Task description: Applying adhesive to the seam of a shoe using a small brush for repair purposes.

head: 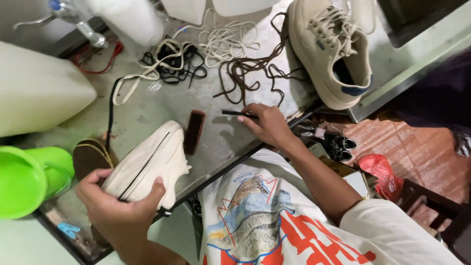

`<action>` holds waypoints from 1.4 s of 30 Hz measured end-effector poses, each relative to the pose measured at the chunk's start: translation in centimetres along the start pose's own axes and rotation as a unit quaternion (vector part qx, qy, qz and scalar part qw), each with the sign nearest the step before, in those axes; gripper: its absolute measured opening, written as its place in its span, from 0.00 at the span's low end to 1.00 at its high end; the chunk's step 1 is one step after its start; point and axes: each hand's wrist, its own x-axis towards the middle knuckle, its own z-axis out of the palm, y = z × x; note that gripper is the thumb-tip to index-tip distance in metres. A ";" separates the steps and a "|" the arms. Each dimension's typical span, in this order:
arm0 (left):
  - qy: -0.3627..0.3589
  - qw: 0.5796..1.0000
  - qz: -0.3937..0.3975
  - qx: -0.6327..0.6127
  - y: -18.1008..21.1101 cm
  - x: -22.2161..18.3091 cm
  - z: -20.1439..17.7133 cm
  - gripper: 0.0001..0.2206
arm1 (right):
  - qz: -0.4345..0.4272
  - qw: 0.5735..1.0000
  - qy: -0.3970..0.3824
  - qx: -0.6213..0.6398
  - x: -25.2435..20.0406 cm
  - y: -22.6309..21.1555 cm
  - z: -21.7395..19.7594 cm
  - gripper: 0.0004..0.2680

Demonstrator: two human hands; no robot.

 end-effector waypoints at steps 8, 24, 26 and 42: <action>0.003 0.999 -0.039 0.004 0.1 -0.4 0.1 0.35 | 0.030 0.999 -0.043 0.014 0.2 -0.6 0.8 0.11; 0.002 0.998 -0.055 0.021 0.7 0.6 0.4 0.35 | -0.021 0.998 -0.041 0.050 -0.1 -2.2 -0.3 0.16; -0.001 0.998 -0.052 0.024 0.8 0.6 0.4 0.35 | -0.001 0.997 -0.074 0.033 -0.4 -1.4 0.5 0.16; -0.012 0.998 -0.008 0.056 0.7 1.9 0.7 0.35 | 0.068 0.892 0.386 -0.224 -9.2 12.9 -8.2 0.14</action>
